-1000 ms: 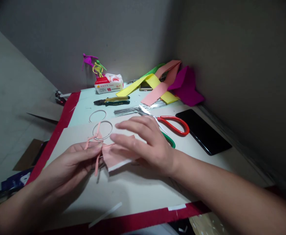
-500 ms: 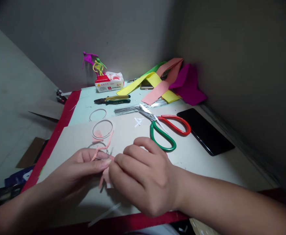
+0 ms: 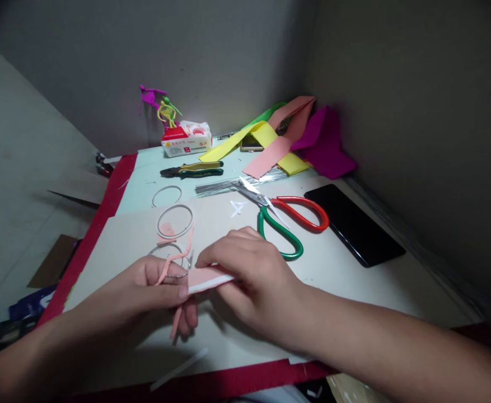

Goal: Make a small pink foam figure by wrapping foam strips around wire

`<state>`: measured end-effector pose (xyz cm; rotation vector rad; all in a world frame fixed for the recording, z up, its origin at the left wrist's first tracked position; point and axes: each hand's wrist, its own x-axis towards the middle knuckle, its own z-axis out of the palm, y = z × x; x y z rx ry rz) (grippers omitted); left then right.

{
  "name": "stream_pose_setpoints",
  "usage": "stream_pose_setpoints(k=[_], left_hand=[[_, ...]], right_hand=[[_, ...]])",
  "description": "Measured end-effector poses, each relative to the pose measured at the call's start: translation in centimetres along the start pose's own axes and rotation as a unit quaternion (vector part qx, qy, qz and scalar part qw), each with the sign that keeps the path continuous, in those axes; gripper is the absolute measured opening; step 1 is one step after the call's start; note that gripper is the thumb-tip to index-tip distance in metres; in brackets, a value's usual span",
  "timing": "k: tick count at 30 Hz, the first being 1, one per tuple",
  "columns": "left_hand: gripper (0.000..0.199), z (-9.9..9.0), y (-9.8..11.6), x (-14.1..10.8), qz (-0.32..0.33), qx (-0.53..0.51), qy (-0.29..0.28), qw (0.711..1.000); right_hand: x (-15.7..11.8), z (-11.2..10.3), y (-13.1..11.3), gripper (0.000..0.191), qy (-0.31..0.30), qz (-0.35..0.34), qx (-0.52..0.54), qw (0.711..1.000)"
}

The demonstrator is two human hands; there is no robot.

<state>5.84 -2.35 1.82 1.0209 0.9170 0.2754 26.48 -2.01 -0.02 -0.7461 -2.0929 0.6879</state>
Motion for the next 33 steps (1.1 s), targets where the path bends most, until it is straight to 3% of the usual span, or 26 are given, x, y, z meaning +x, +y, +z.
stream_pose_setpoints(k=[3,6,11,15,19,23,27,31,33], left_hand=[[0.026,0.1,0.0,0.0,-0.011,0.004,0.003,1.000],[0.026,0.4,0.0,-0.1,-0.020,0.026,0.020,0.999],[0.021,1.2,-0.2,0.0,-0.018,0.055,0.081,0.995],[0.024,1.8,-0.6,-0.1,-0.021,0.079,0.132,0.988],[0.030,2.0,-1.0,-0.4,-0.025,0.146,0.162,0.975],[0.032,1.9,-1.4,-0.6,-0.012,0.274,0.190,0.943],[0.032,1.6,-1.8,-0.6,0.107,0.425,0.198,0.877],[0.016,1.5,-1.9,-0.5,0.153,0.454,0.223,0.849],[0.017,1.6,-1.9,-0.5,0.166,0.458,0.252,0.836]], right_hand=[[0.0,-0.1,0.2,0.021,-0.021,-0.045,0.001,0.999],[0.1,-0.2,0.0,0.022,-0.021,-0.009,0.017,1.000],[0.3,-0.1,-0.5,0.024,-0.034,0.128,0.089,0.987],[0.6,0.1,-0.6,0.014,-0.052,0.268,0.196,0.942],[0.9,0.3,-0.6,0.004,-0.056,0.352,0.262,0.897],[0.8,0.5,-0.5,0.002,-0.104,0.372,0.246,0.889],[0.7,0.8,-0.3,0.002,-0.118,0.371,0.264,0.882],[0.6,1.0,-0.1,0.014,-0.084,0.369,0.335,0.863],[0.5,1.0,0.0,0.018,-0.074,0.359,0.347,0.863]])
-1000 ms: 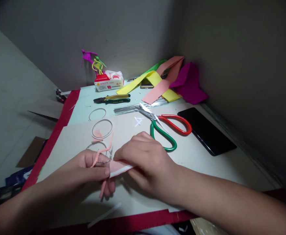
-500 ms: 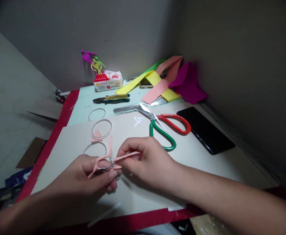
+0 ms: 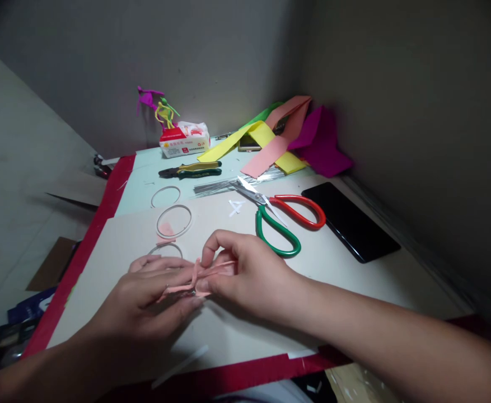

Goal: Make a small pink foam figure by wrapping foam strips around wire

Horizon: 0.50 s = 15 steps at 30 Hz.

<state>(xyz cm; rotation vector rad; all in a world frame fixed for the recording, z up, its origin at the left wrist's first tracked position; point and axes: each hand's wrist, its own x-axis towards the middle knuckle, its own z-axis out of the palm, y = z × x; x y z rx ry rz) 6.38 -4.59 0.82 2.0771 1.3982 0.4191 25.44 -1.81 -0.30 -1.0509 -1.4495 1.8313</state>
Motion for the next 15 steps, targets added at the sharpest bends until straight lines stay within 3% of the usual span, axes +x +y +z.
stream_pose_setpoints(k=[5,11,13,15], left_hand=[[0.042,0.0,-0.2,0.0,0.048,0.055,0.064,0.995],[0.028,0.2,0.4,-0.2,0.125,0.116,0.174,0.970],[0.030,0.6,1.0,-0.3,0.106,0.086,0.210,0.968],[0.045,1.2,1.6,-0.3,0.043,0.049,0.235,0.970]], right_hand=[[0.1,-0.3,-0.1,0.026,-0.019,-0.005,0.089,0.996],[0.4,-0.8,0.4,0.034,-0.077,0.058,0.081,0.992],[0.5,-0.9,0.5,0.035,-0.094,0.070,0.087,0.989],[0.5,-1.0,0.6,0.036,-0.109,0.087,0.090,0.986]])
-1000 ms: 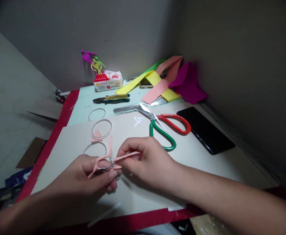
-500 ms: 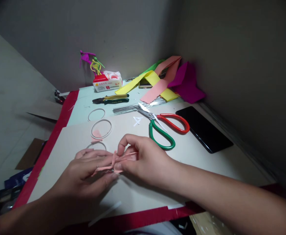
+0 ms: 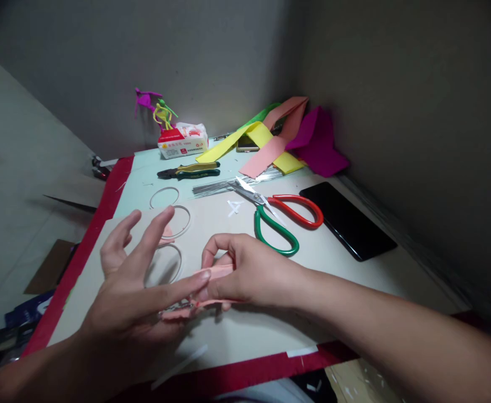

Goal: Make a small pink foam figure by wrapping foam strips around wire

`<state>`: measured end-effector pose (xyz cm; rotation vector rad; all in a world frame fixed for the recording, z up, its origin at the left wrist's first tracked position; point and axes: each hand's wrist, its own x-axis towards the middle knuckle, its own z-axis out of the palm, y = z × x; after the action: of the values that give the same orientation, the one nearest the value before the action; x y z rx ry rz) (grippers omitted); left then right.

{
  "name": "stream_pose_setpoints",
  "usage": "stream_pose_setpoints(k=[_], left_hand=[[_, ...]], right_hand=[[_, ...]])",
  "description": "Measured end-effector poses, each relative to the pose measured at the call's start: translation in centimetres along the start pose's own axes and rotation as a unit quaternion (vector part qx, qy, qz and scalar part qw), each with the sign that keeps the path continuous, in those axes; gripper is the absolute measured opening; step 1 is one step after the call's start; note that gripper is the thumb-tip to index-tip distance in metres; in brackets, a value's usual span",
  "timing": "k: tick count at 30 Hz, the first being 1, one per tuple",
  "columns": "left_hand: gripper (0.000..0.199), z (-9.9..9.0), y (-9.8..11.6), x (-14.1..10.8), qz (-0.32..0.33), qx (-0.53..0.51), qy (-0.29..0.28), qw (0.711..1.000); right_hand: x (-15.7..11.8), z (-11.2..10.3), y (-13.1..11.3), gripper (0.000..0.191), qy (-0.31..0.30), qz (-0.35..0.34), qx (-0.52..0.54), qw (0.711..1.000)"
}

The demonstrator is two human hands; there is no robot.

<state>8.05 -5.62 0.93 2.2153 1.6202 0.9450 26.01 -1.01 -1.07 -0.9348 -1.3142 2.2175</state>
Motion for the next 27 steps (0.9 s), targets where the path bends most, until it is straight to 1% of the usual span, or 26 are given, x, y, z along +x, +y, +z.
stream_pose_setpoints(k=[2,3,4,5,6,8,9,10,11,12,13,14,15,16,17,18,19,20,21,22,23,24,26,27], left_hand=[[0.064,0.3,0.3,-0.1,-0.078,-0.010,0.015,0.997],[0.070,0.4,0.3,-0.1,-0.109,-0.021,0.014,0.994],[0.072,0.3,0.2,0.0,-0.133,-0.041,0.004,0.990],[0.070,0.1,0.0,0.1,-0.152,-0.068,-0.017,0.986],[0.066,-0.2,-0.2,0.3,-0.165,-0.109,-0.049,0.979],[0.060,-1.1,-0.7,0.9,-0.143,-0.169,-0.140,0.965],[0.053,-1.5,-0.9,1.2,-0.111,-0.190,-0.157,0.963],[0.036,-1.9,-1.0,1.4,-0.066,-0.210,-0.177,0.959],[0.020,-2.2,-1.1,1.7,-0.035,-0.224,-0.195,0.954],[0.012,-2.4,-1.2,1.9,-0.007,-0.237,-0.215,0.947],[0.010,-2.6,-1.2,2.1,0.008,-0.246,-0.236,0.940],[0.012,-2.7,-1.3,2.3,0.012,-0.256,-0.253,0.933],[0.014,-2.8,-1.3,2.5,-0.015,-0.258,-0.262,0.930],[0.014,-2.8,-1.3,2.6,-0.049,-0.262,-0.263,0.927],[0.014,-2.8,-1.3,2.6,-0.094,-0.263,-0.251,0.927],[0.013,-2.9,-1.4,2.6,-0.141,-0.267,-0.236,0.924],[0.014,-2.9,-1.5,2.7,-0.183,-0.275,-0.219,0.918],[0.014,-2.8,-1.6,2.7,-0.217,-0.286,-0.205,0.911],[0.014,-2.8,-1.7,2.7,-0.240,-0.299,-0.198,0.902],[0.013,-2.7,-1.8,2.7,-0.254,-0.315,-0.195,0.894],[0.012,-2.6,-1.8,2.7,-0.258,-0.330,-0.196,0.887],[0.010,-2.5,-1.8,2.7,-0.257,-0.339,-0.197,0.883],[0.007,-2.3,-1.8,2.8,-0.247,-0.348,-0.187,0.885],[0.006,-2.3,-1.7,2.9,-0.241,-0.350,-0.180,0.887]], right_hand=[[0.0,0.0,-0.1,0.036,-0.018,0.019,0.003,1.000],[0.0,0.0,-0.2,0.035,-0.027,0.028,0.004,0.999],[0.0,0.0,-0.3,0.036,-0.033,0.034,0.002,0.999],[0.0,0.0,-0.3,0.036,-0.037,0.037,-0.001,0.999],[-0.1,0.0,-0.4,0.036,-0.039,0.038,-0.004,0.999],[-0.1,-0.1,-0.3,0.036,-0.031,0.031,-0.010,0.999],[0.0,-0.1,-0.2,0.037,-0.025,0.023,-0.011,0.999],[0.0,-0.2,-0.1,0.036,-0.022,0.014,-0.010,1.000],[0.1,-0.1,0.0,0.035,-0.020,0.006,-0.012,1.000],[0.1,-0.1,0.1,0.034,-0.021,0.003,-0.018,1.000],[0.2,-0.1,0.1,0.031,-0.023,0.003,-0.029,0.999],[0.2,0.0,0.1,0.027,-0.023,0.004,-0.043,0.999],[0.2,0.0,0.0,0.022,-0.010,-0.003,-0.065,0.998],[0.2,0.0,-0.2,0.017,0.021,-0.022,-0.100,0.995],[0.1,0.0,-0.4,0.012,0.072,-0.062,-0.144,0.985],[0.0,0.0,-0.6,0.008,0.134,-0.120,-0.191,0.965],[-0.2,-0.1,-0.8,0.007,0.198,-0.190,-0.235,0.932],[-0.4,-0.2,-1.0,0.009,0.249,-0.260,-0.274,0.892],[-0.6,-0.2,-1.2,0.011,0.278,-0.325,-0.305,0.851],[-0.7,-0.2,-1.2,0.012,0.284,-0.378,-0.330,0.817],[-0.8,-0.2,-1.2,0.012,0.273,-0.417,-0.354,0.792],[-0.8,-0.1,-1.2,0.012,0.252,-0.441,-0.381,0.773],[-0.8,0.1,-0.9,0.011,0.215,-0.464,-0.426,0.746],[-0.7,0.2,-0.8,0.011,0.208,-0.461,-0.437,0.744]])
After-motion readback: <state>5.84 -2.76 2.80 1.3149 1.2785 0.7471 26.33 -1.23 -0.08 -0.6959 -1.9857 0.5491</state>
